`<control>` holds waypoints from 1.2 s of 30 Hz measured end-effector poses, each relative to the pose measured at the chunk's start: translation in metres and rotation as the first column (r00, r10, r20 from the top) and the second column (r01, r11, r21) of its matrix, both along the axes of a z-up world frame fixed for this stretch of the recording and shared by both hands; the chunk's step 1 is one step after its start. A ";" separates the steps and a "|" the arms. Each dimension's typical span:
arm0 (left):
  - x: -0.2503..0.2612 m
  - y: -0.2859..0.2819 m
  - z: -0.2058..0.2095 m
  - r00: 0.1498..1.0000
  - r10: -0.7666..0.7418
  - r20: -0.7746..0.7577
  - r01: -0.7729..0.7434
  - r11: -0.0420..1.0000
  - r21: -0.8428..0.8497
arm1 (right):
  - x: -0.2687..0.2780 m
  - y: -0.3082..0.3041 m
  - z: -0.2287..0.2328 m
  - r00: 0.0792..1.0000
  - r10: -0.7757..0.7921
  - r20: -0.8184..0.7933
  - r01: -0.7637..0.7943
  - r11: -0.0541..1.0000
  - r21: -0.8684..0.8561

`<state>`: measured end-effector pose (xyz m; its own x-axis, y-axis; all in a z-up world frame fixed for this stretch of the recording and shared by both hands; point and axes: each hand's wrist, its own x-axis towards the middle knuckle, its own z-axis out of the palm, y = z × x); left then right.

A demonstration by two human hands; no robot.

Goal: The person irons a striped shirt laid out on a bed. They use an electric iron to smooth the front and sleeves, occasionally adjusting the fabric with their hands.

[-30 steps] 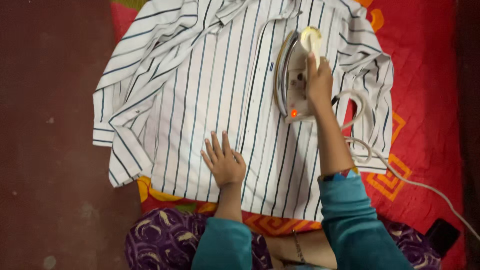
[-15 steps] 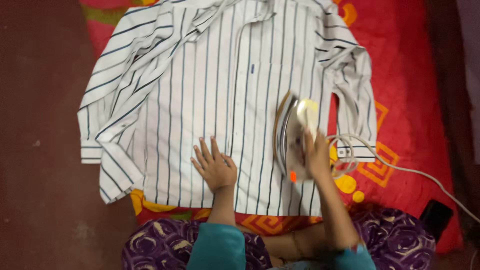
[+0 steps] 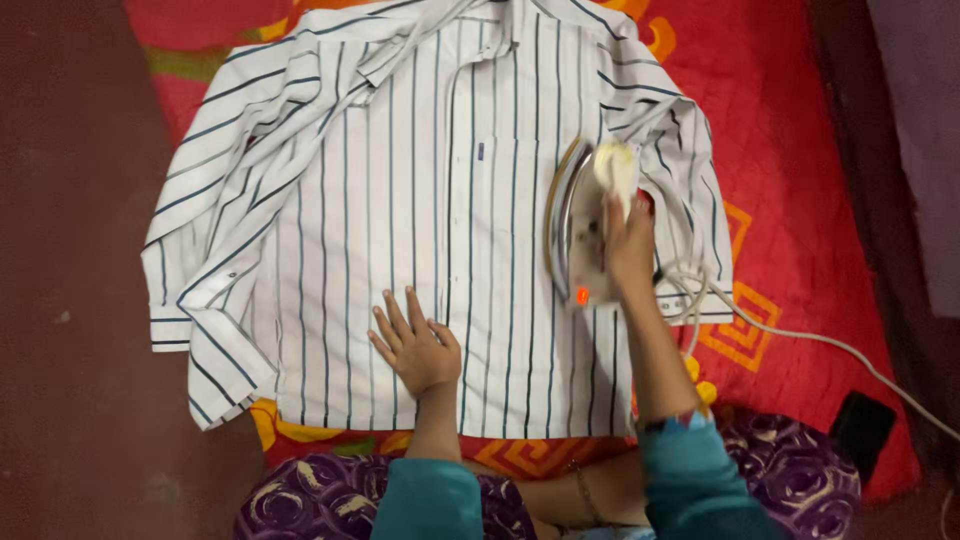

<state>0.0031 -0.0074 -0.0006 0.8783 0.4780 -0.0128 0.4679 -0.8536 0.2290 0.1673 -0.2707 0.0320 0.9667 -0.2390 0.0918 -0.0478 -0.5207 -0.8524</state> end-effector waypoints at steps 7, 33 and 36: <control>-0.002 0.001 0.002 1.000 0.006 -0.023 -0.006 1.000 -0.008 | 0.068 0.020 0.039 0.953 -0.073 -0.292 0.136 0.971 0.199; -0.002 0.000 -0.004 1.000 0.004 0.010 -0.005 1.000 0.026 | -0.085 0.009 0.010 0.897 -0.089 -0.433 0.362 0.711 0.603; 0.000 0.000 -0.005 1.000 0.007 0.018 -0.007 1.000 0.027 | -0.027 0.008 0.019 0.914 -0.114 -0.390 0.353 0.698 0.623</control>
<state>0.0032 -0.0077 -0.0055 0.8749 0.4840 0.0160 0.4698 -0.8563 0.2144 0.1402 -0.2623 0.0513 0.8171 -0.3422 -0.4641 -0.3994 0.2447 -0.8835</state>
